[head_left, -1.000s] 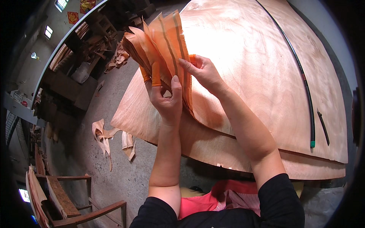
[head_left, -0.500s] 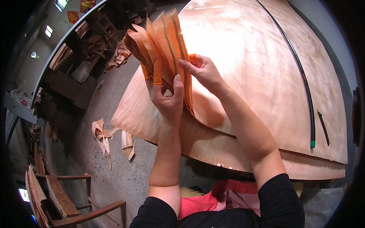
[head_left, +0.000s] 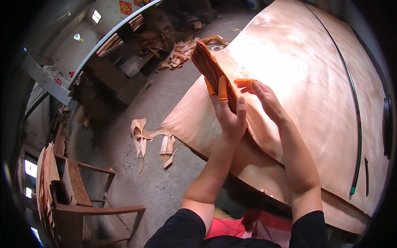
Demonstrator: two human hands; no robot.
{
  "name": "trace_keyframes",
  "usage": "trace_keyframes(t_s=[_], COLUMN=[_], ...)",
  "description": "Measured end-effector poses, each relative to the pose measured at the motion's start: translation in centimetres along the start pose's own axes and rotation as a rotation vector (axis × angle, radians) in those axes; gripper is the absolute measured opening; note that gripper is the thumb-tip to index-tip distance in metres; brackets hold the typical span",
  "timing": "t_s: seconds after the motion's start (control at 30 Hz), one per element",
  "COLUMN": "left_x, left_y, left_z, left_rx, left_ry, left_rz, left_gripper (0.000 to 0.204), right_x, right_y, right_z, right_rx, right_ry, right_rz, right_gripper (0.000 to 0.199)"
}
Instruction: The person uses a utility knife to score and peel thin wood veneer sheets from a large curved board. They lift and separate the veneer layers, then place the sheets on a stack on the floor.
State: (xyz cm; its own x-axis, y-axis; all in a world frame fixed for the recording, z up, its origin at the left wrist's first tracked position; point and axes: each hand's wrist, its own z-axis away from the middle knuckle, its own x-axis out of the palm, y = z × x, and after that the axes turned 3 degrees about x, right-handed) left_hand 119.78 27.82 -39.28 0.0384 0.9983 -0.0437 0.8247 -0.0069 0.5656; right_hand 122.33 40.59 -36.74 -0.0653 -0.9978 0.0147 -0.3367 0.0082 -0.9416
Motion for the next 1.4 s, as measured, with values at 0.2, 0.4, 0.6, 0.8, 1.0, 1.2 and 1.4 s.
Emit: trace_keyframes(t_s=[0.2,0.4,0.6,0.8,1.0,1.2,1.4], left_x=[-2.8,-5.4,-5.9,-5.1,-4.1,-6.8,-13.7], left_y=[2.6,2.2,0.9,0.5,3.2,2.3,21.7], left_z=[-2.3,3.3,6.3,6.3,0.8,4.8,4.9], left_rx=[0.168,-0.048,-0.078,-0.159,-0.657,-0.281,-0.659], left_ry=[0.114,-0.637,-0.529,-0.57,-0.893,-0.643,-1.213], left_rz=[-0.312,-0.783,-0.724,-0.751,-0.843,-0.839,-0.65], left_gripper=[0.065,0.047,0.051,0.055,0.053,0.034,0.062], right_x=[-1.1,-1.1,-0.2,-1.2,-10.7,-24.2,-24.0], right_y=[2.4,4.0,4.7,3.9,0.5,-8.0,-7.7], right_z=[-0.6,0.0,0.7,0.4,6.7,22.8,32.6], right_rx=[0.141,-0.019,-0.044,0.022,0.126,1.162,0.843], right_ry=[0.21,0.26,0.24,0.343,0.79,0.701,0.94], right_rz=[0.196,0.858,0.945,0.848,-0.038,1.232,1.661], right_gripper=[0.03,0.036,0.042,0.044,0.038,0.048,0.07])
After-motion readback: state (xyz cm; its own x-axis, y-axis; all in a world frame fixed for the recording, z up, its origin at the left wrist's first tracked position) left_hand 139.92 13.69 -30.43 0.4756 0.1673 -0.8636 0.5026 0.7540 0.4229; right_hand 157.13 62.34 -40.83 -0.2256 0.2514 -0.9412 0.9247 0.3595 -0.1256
